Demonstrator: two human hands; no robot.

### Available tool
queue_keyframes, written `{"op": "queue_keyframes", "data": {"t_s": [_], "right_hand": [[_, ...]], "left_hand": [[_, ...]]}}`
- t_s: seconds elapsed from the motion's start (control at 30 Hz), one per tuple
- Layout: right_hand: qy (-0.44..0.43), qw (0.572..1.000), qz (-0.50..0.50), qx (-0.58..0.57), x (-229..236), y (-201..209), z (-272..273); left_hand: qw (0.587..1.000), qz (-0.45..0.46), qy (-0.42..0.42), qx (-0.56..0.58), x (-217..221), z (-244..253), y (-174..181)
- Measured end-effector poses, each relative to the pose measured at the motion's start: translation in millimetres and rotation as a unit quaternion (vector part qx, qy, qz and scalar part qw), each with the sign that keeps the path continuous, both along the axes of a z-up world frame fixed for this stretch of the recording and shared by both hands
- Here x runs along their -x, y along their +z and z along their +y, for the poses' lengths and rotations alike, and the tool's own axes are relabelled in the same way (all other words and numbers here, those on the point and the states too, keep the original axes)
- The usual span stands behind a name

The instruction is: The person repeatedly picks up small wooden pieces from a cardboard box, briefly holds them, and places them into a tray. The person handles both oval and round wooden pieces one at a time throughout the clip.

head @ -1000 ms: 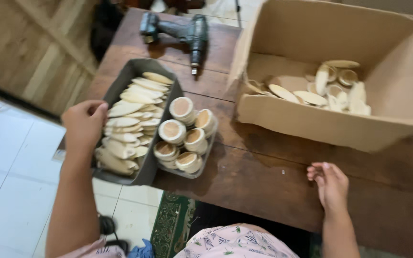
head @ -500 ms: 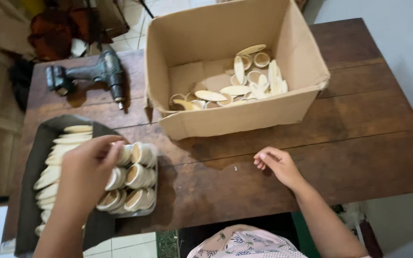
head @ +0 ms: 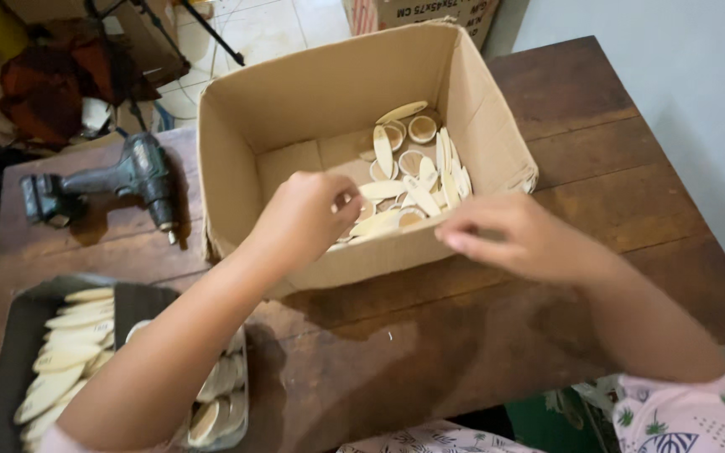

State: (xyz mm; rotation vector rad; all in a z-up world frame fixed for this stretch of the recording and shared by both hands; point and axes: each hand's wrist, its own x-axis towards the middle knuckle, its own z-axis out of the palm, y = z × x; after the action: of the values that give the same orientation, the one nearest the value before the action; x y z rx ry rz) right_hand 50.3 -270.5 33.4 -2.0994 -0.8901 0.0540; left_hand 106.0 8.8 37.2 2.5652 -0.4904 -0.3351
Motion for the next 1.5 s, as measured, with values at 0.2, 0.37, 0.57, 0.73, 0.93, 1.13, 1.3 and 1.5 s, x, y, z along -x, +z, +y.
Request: {"op": "queue_keyframes", "data": {"t_s": [0.2,0.37,0.57,0.73,0.93,1.13,1.3,1.5], "right_hand": [[-0.028,0.992,-0.018,0.122,-139,-29,10],[-0.078,0.922,0.015,0.380,-249,-139,3],[-0.062,0.861,0.014,0.505,-292,-212,-6],[-0.057,0.868,0.064,0.489,-287,-212,-11],[-0.040,0.879,0.121,0.459,-280,-197,-6],[-0.032,0.892,0.161,0.421,-270,-159,11],[-0.050,0.944,0.317,0.074,-255,-133,18],[-0.034,0.923,0.366,-0.116,-194,-86,24]], "left_hand": [[0.999,0.015,0.006,-0.036,-125,-48,-92],[0.994,-0.005,-0.043,-0.102,-185,-91,-155],[0.982,0.031,-0.077,-0.172,-204,-149,-221],[0.972,0.046,-0.111,-0.203,-201,-158,-233],[0.994,0.048,-0.051,-0.079,-233,-138,-253],[0.996,0.073,0.010,-0.049,-262,-95,-213],[0.982,0.163,0.044,0.087,-233,-53,-142],[0.940,0.222,0.081,0.245,-149,-24,-75]]}}
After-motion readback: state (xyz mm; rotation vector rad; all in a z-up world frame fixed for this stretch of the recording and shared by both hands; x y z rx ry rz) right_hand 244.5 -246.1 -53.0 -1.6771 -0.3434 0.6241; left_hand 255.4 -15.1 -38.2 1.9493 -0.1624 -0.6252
